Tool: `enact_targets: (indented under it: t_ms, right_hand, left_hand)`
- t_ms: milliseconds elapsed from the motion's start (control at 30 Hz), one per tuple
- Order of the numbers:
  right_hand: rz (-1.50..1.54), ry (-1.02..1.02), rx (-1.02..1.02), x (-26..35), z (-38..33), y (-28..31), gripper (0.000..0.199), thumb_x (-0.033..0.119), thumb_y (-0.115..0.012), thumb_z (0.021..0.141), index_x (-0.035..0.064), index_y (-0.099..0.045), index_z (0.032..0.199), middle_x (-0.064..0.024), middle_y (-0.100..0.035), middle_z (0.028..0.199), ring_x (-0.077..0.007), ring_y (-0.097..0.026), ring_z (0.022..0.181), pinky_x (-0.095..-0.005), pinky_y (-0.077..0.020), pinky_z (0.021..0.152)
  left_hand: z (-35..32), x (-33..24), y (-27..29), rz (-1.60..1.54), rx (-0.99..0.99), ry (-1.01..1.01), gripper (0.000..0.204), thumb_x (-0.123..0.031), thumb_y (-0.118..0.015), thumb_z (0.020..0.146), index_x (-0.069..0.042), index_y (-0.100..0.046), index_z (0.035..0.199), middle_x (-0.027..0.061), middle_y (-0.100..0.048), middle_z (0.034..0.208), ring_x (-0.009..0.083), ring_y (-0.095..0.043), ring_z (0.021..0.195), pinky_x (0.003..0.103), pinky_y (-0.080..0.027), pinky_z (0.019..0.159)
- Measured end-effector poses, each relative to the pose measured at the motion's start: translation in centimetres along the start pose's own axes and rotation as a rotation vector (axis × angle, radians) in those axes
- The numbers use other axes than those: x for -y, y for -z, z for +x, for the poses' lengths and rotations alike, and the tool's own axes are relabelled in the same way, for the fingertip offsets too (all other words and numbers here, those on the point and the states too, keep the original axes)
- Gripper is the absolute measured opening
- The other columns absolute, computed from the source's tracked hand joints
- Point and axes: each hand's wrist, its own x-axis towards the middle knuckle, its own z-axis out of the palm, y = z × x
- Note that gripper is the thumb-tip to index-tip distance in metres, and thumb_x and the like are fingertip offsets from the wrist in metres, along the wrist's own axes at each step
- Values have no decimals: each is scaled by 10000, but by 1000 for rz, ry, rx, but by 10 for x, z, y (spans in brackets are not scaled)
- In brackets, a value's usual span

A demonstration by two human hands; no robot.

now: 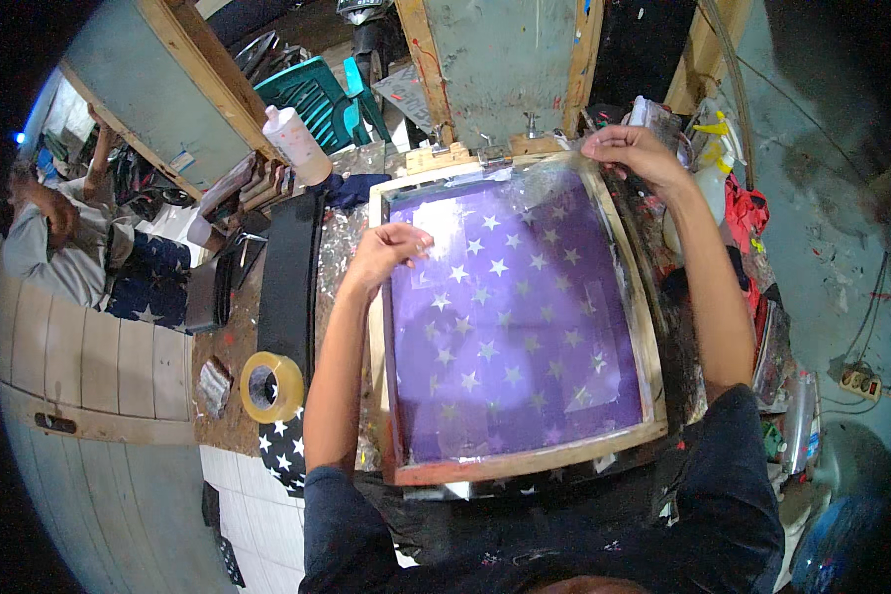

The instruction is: The person secures a purple star-patterned stencil onto a wooden frame using clear packing tape. They repeatedly apply tape strips to the edges, smooth them down, and adjust the stencil to ensure it is taut. Finally, they place a black fabric strip with white stars onto the workbench.

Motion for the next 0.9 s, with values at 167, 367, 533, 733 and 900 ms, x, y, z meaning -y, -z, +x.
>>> enact_targets:
  t_ms: [167,367,533,733,900]
  right_hand:
    - [75,-78,7,-83,49,-14,234,107,-752,845,54,-711,1069,18,-688,848,-60,-610,771,-217,-447,635]
    - [-40,-46,-70,-131,69,-23,234,-16,-721,764,-24,-699,997,55,-627,743,-52,-566,687,-237,-484,681]
    - [-144,46,-135,-153,75,-29,244,-23,-698,717,-22,-715,961,57,-591,673,-34,-522,645,-226,-426,604]
    - [-328,27,-170,-162,79,-33,276,82,-702,691,43,-743,961,-15,-659,706,-97,-586,658,-268,-476,652]
    - [-510,77,-254,-161,76,-40,254,107,-749,704,72,-736,955,-66,-694,756,-162,-642,700,-300,-503,697]
  left_hand:
    - [79,27,19,108,-114,-23,122,-95,-757,857,-46,-749,968,24,-738,886,88,-659,751,235,-502,634]
    - [136,53,27,158,-87,-132,227,-39,-792,814,-12,-731,1032,42,-730,824,58,-621,698,219,-491,602]
    - [141,59,24,159,-156,-90,321,-77,-827,796,32,-653,1042,65,-700,771,88,-634,672,234,-502,576]
    - [138,62,20,355,-311,-191,397,-90,-825,789,-10,-477,962,95,-678,740,142,-669,681,263,-519,573]
    - [142,70,16,468,-377,-230,491,-142,-861,745,-16,-436,956,105,-661,703,155,-664,656,295,-521,588]
